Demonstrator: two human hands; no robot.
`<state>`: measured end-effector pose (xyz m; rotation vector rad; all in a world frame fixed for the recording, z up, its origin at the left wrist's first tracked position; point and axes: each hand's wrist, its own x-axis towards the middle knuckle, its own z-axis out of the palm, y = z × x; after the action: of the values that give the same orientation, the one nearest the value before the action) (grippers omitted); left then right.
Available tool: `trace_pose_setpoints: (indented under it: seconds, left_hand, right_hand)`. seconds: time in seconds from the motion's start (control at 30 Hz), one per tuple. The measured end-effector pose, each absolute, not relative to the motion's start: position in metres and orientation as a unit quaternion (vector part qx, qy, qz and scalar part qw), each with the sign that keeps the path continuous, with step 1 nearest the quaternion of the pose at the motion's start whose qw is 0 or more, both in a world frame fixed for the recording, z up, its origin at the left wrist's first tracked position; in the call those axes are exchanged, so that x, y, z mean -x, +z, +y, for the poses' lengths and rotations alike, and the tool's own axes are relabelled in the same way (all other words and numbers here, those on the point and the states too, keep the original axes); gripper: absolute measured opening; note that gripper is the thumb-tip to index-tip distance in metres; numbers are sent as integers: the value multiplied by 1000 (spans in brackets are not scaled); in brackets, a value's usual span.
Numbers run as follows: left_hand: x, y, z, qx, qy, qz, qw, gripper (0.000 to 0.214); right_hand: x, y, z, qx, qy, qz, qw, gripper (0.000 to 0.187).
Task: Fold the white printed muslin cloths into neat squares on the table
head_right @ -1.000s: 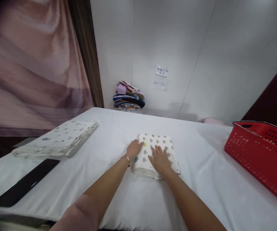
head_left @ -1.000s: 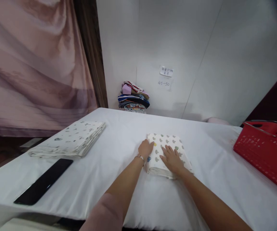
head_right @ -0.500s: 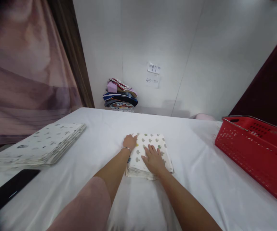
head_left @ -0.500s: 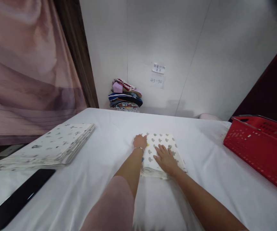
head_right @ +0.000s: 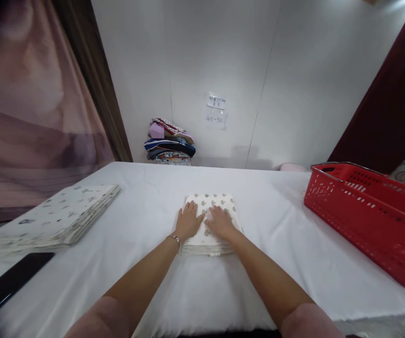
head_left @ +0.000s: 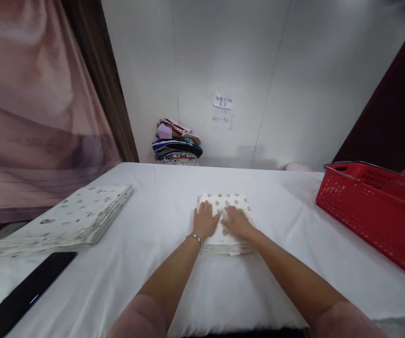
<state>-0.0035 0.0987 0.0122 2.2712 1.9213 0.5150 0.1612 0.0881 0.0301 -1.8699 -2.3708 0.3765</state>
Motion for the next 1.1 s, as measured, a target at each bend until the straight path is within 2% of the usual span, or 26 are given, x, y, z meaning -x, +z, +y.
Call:
trace_pose_setpoints:
  seconds: [0.13, 0.37, 0.57, 0.8, 0.93, 1.1]
  left_hand:
    - [4, 11, 101, -749, 177, 634, 74, 56]
    - [4, 11, 103, -750, 211, 619, 101, 53]
    - [13, 22, 93, -768, 202, 589, 150, 44]
    - [26, 21, 28, -797, 331, 496, 97, 28]
    - [29, 14, 11, -820, 346, 448, 84, 21]
    - [29, 15, 13, -822, 337, 447, 102, 17]
  right_hand:
    - [-191, 23, 98, 665, 72, -741, 67, 59]
    - [-204, 13, 105, 634, 103, -759, 111, 58]
    - [-225, 26, 83, 604, 149, -768, 151, 40]
    - [-242, 15, 21, 481, 61, -831, 272, 27]
    - [-238, 11, 11, 407, 46, -865, 291, 25]
    - [-230, 15, 11, 405, 34, -862, 302, 25]
